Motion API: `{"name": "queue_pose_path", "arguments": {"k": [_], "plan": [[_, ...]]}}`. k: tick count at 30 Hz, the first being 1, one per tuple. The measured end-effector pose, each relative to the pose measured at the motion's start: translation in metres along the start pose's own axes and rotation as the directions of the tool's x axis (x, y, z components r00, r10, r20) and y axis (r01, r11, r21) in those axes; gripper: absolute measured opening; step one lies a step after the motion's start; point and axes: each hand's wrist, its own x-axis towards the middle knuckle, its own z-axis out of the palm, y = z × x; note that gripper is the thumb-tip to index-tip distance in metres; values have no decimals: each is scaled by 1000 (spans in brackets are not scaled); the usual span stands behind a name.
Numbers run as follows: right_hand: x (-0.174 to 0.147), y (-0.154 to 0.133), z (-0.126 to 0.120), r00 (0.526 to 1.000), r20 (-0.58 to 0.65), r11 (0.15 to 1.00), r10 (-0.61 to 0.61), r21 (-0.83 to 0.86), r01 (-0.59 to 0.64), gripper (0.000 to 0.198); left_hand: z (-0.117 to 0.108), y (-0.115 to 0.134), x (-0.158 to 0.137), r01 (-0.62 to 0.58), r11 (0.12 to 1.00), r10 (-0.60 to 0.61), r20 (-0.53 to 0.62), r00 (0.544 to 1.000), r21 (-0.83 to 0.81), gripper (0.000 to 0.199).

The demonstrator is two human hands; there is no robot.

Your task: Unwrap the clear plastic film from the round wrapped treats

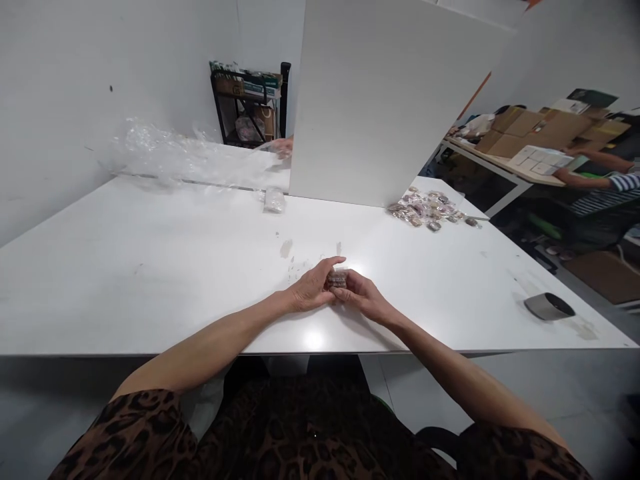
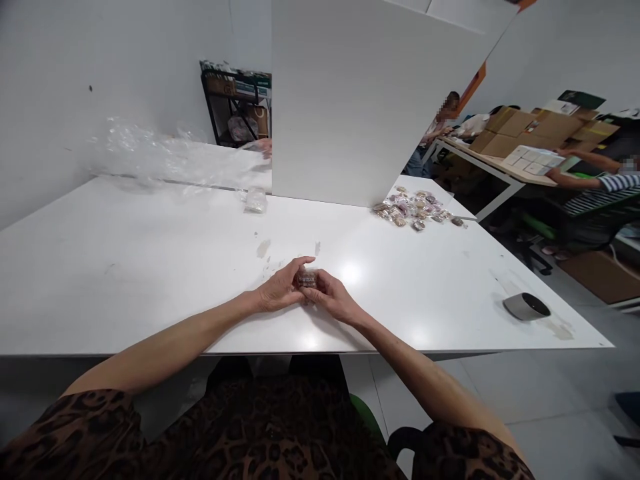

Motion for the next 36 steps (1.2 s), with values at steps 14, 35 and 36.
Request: {"name": "queue_pose_path", "arguments": {"k": [14,35,36], "plan": [[121,-31,-176,720,-685,912,110,357,201,19,-18,-15,1,92,971,-70,-106,992,220,68],[89,7,3,994,-94,893,58,449,-9,43,-145,-84,62,823,458,-406,-744,531,336,82],[90,9,1,993,-104,897,58,443,-6,43,-146,-90,68,810,466,-403,-730,552,356,83]]}}
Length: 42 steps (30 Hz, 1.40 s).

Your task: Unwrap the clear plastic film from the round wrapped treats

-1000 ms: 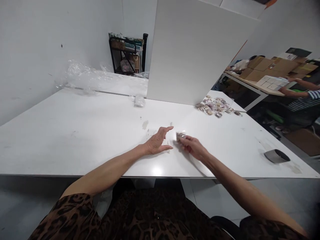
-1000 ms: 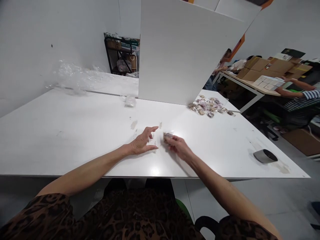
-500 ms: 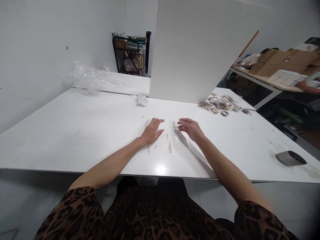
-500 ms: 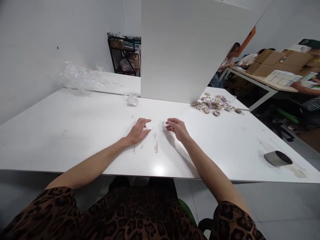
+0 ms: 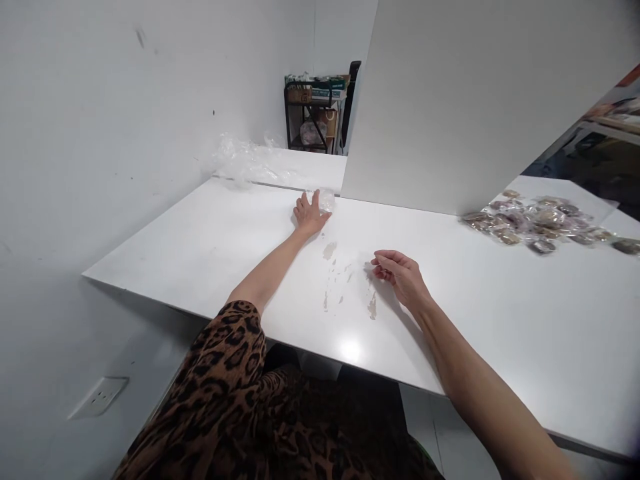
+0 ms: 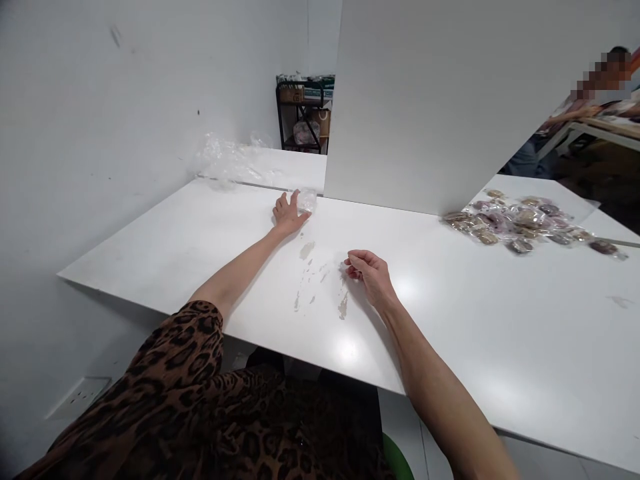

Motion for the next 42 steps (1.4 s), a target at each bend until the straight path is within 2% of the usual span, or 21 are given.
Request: {"name": "queue_pose_path", "arguments": {"k": [3,6,10,11,13,15,16,17,20,22,25,27,31,32,35,39,42], "plan": [[4,1,-3,1000,-13,999,-29,-26,28,42,14,7,13,-73,990,77,30,997,-122,65],[9,2,-4,998,-16,998,-54,-34,53,41,18,10,14,-39,938,51,25,998,-345,42],[15,6,-9,998,-25,997,-63,-36,62,40,11,12,-5,-23,894,26,0,1000,-447,36],[17,8,-10,997,-35,997,-66,-28,65,42,7,14,-14,-11,861,21,13,1000,-508,34],[18,9,-10,996,-60,997,-72,20,73,50,-1,19,-37,70,707,1,100,995,-704,26],[19,9,-9,997,-54,992,-61,112,67,62,-11,27,-63,196,459,7,224,975,-867,18],[18,9,-7,998,-30,984,-49,168,53,66,-15,31,-77,250,353,28,278,960,-902,14],[17,8,-6,999,7,974,-39,223,37,67,-19,36,-90,286,291,56,315,948,-913,12],[14,3,-4,993,104,944,-64,330,26,58,-26,48,-123,339,218,153,375,914,-915,8],[12,0,-5,992,90,939,-94,338,58,54,-27,53,-136,368,188,184,401,897,-911,7],[10,-4,-10,991,56,947,-121,305,98,56,-25,58,-143,434,91,150,443,884,-897,4],[10,-7,-12,985,119,965,-128,246,95,59,-25,58,-141,476,23,107,475,873,-879,5],[7,-8,-12,961,266,997,-70,55,57,73,-24,53,-136,486,-22,28,485,874,-874,10],[6,-7,-11,957,287,999,-42,14,39,71,-24,51,-135,475,-29,14,474,880,-880,9],[6,-5,-9,958,287,999,22,-44,-10,48,-24,47,-135,420,-58,-17,422,907,-906,4],[8,-11,-17,976,216,997,-3,71,-13,39,-24,43,-136,401,-41,-41,403,914,-915,7],[11,-22,-31,973,206,970,-101,238,51,32,-24,40,-136,428,-28,-18,428,904,-904,11]]}}
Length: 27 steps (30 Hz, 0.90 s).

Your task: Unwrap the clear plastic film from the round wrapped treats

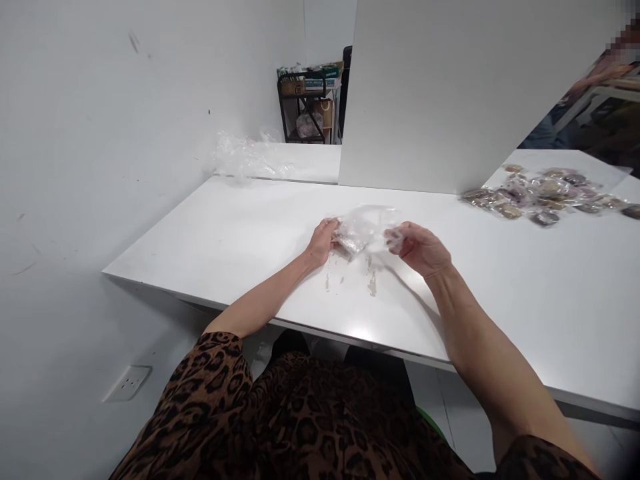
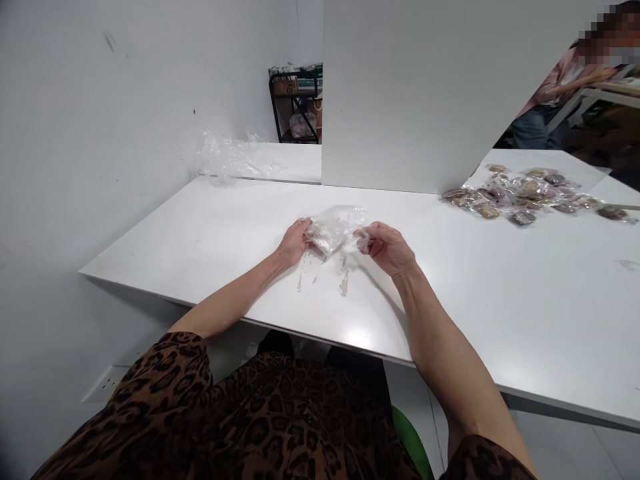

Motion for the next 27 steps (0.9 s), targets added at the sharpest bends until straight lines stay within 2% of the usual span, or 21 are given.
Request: {"name": "queue_pose_path", "arguments": {"k": [2,4,6,8,10,14,16,18,20,23,25,27], "plan": [[0,-10,-9,987,-49,982,-152,104,157,26,-1,0,1,34,999,-34,8,999,-17,12],[0,-17,-15,949,-126,940,-289,151,306,22,-1,0,2,77,995,-76,18,997,-62,12],[1,-19,-18,925,-181,924,-333,135,359,27,0,2,2,119,985,-114,46,992,-128,15],[2,-17,-16,935,-211,947,-284,92,308,32,0,5,1,146,969,-133,77,988,-200,21],[4,-11,-11,959,-208,978,-191,47,205,35,0,10,-1,145,956,-127,84,988,-256,28],[1,4,2,998,-52,998,-44,-47,41,50,0,18,-3,91,947,-80,49,996,-308,35],[-3,11,7,999,32,993,-19,-113,22,61,3,18,-5,45,946,-34,37,999,-322,33],[-7,17,13,998,64,982,-9,-190,22,71,7,16,-9,3,951,15,56,998,-310,29],[-10,23,19,999,34,969,-30,-243,38,72,11,12,-13,-5,963,43,132,990,-269,24],[-8,25,22,991,-88,964,-104,-253,79,47,12,8,-16,9,970,52,245,968,-242,21],[-3,20,15,969,-192,966,-157,-233,110,30,8,9,-14,7,965,56,234,971,-262,21],[4,13,2,938,-286,970,-196,-196,143,23,3,12,-9,18,962,32,178,983,-273,22]]}}
